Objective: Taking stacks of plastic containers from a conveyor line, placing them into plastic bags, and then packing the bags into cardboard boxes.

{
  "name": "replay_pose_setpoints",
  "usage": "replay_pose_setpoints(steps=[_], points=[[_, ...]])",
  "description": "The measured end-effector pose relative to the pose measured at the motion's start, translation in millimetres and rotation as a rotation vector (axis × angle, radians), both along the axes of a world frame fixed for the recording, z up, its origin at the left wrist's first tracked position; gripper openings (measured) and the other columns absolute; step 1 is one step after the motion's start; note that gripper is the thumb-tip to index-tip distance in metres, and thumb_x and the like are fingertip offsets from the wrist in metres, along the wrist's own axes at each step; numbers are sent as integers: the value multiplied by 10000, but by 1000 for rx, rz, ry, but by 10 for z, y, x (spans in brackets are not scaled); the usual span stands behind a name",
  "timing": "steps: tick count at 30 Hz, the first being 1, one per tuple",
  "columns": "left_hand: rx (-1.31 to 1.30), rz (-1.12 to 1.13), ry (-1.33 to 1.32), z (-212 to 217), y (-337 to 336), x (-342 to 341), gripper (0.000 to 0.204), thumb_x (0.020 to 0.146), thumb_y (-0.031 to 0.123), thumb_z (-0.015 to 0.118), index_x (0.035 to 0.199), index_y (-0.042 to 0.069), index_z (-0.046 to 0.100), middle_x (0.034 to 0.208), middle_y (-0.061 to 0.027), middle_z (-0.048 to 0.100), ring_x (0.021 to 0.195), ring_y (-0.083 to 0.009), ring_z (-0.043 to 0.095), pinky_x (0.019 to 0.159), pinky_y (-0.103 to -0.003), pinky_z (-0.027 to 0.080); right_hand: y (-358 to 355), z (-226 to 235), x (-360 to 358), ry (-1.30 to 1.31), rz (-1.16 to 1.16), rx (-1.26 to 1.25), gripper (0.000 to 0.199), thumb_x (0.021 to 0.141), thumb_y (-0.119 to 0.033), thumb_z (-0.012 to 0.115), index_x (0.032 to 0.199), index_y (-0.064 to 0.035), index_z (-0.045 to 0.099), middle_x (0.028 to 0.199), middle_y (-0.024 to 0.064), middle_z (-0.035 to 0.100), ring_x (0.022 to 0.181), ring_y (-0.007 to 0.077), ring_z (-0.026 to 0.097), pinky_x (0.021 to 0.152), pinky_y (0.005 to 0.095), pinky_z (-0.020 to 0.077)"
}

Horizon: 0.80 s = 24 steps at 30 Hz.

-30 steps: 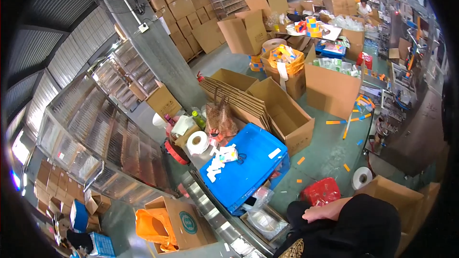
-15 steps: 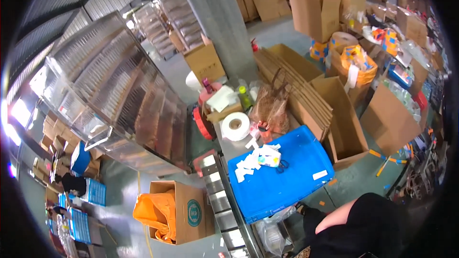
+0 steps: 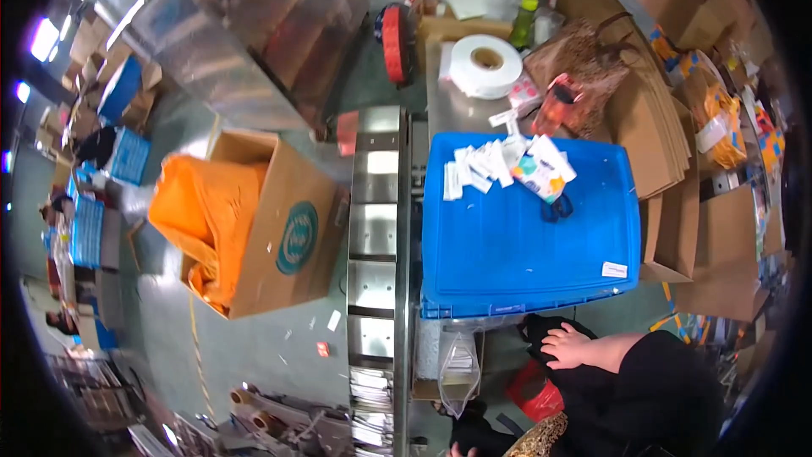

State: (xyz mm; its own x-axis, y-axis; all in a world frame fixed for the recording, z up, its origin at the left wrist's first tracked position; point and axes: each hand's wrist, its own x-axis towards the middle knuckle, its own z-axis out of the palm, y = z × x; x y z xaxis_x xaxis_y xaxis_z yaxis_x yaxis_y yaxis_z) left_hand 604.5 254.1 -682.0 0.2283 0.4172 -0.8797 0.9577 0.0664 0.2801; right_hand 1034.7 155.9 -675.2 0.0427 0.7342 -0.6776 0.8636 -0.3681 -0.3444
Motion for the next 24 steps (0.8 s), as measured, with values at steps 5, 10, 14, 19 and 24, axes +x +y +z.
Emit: replay_pose_setpoints(steps=[5,10,14,19,24], points=[[263,-7,181,-21,67,292,636,748,477,599,1298,222,405,1352,-170,339,1223,-455,271,1004,-514,267,146,-5,-190,-40,114,76,473,814,-446,467,1190,-164,523,1282,40,464,1257,243,335,1012,571,171],[708,-76,-28,-207,5,82,548,688,368,667,1166,141,528,1230,-204,449,1095,-442,405,933,-508,357,238,-113,-366,-62,230,269,385,788,-412,507,1090,-190,592,1219,10,512,1226,240,365,976,617,167],[917,-64,-78,-330,-132,-107,513,669,330,656,1128,118,567,1209,-208,467,1112,-454,400,933,-515,363,142,-275,-491,-132,268,492,300,734,-391,565,962,-208,632,1128,-23,555,1169,235,413,934,627,192],[1080,-46,-68,-294,-392,-145,496,675,305,652,1123,110,568,1200,-202,481,1120,-451,398,933,-514,362,-61,-372,-629,-278,265,691,274,703,-382,592,908,-207,640,1091,-31,563,1152,244,422,950,619,173],[1369,-33,-47,-294,-656,-174,296,731,335,613,917,104,617,1023,-131,585,968,-348,524,842,-468,401,-437,-331,-735,-350,190,762,326,716,-357,591,985,-173,613,1141,11,532,1159,242,412,948,603,204]])
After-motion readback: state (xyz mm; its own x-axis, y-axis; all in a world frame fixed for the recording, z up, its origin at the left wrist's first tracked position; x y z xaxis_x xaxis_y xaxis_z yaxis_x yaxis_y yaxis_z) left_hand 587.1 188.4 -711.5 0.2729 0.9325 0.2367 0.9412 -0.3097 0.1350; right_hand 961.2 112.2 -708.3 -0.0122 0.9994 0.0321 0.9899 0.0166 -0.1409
